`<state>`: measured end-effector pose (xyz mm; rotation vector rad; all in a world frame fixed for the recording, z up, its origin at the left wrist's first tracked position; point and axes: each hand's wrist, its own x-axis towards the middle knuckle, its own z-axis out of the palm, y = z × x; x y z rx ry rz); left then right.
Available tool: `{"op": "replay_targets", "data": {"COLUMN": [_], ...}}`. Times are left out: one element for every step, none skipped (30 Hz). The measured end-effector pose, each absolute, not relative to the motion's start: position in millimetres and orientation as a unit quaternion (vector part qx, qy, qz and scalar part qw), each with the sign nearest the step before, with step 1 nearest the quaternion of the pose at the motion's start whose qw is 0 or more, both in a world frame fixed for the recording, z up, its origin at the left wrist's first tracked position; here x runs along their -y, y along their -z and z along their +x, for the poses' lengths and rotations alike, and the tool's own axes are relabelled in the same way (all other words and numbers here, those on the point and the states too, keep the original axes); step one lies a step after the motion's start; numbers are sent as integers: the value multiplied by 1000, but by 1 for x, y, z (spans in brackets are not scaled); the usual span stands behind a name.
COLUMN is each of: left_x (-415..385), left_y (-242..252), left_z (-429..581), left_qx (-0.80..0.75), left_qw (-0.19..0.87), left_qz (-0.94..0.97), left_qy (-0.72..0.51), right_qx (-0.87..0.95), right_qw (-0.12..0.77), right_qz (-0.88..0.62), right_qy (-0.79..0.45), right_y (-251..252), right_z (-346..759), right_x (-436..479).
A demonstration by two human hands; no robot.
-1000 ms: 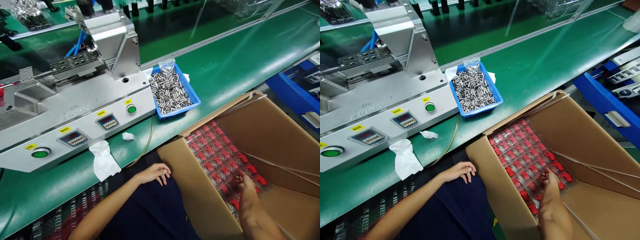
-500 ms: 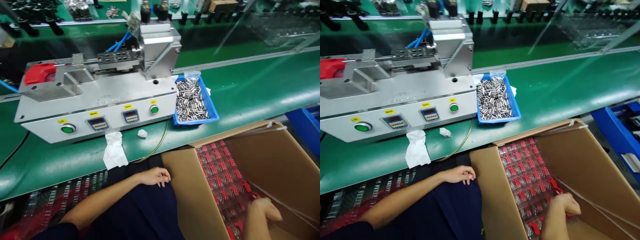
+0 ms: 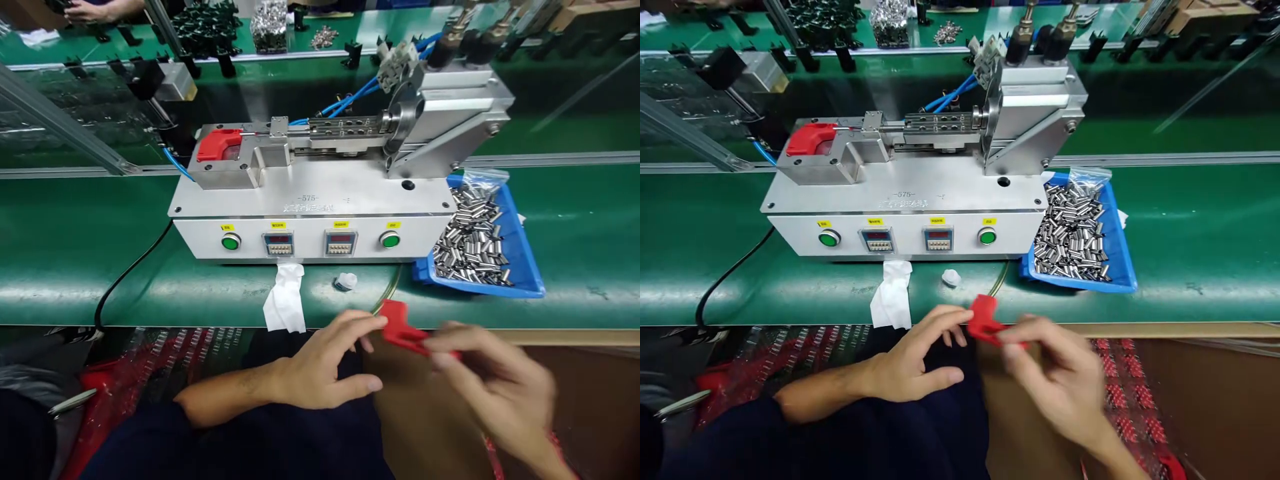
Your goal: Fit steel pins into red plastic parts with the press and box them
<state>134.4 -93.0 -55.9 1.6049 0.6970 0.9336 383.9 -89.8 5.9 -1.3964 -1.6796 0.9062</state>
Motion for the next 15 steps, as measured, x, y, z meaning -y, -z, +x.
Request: {"op": "replay_targets", "data": {"left_x": [92, 91, 90, 89, 87, 85, 82, 80, 78, 77, 76, 75, 74, 73, 72], "left_y": [58, 61, 64, 66, 68, 68, 68, 67, 67, 67, 67, 69, 71, 74, 78], "left_z": [129, 122, 116, 110, 104, 99, 95, 92, 89, 87, 86, 84, 82, 79, 76], "left_qx": [-318, -341, -361, -377, -387, -391, -391, -387, -381, -376, -374, -375, -383, -397, -415], "left_qw": [526, 505, 481, 455, 427, 397, 371, 352, 345, 349, 363, 384, 404, 420, 428], "left_qz": [678, 678, 681, 686, 696, 707, 720, 730, 737, 738, 734, 727, 719, 713, 710], "left_qy": [-404, -411, -417, -424, -430, -434, -437, -439, -439, -438, -435, -428, -415, -397, -376], "right_qx": [672, 671, 661, 643, 623, 608, 604, 612, 631, 655, 675, 686, 688, 686, 684], "right_qw": [371, 365, 357, 350, 342, 332, 324, 323, 327, 340, 361, 387, 409, 425, 431], "right_qz": [-506, -484, -465, -454, -446, -437, -429, -425, -429, -439, -454, -471, -487, -501, -511], "right_qy": [-393, -427, -469, -508, -545, -574, -588, -583, -558, -513, -456, -398, -349, -313, -291], "right_y": [-6, -6, -6, -6, -6, -5, -3, 0, 3, 7, 11, 16, 22, 27, 33], "right_z": [364, 346, 330, 318, 309, 304, 302, 302, 304, 308, 312, 317, 321, 324, 326], "right_x": [80, 71, 64, 58, 55, 53, 53, 54, 54, 55, 54, 52, 49, 46, 41]}}
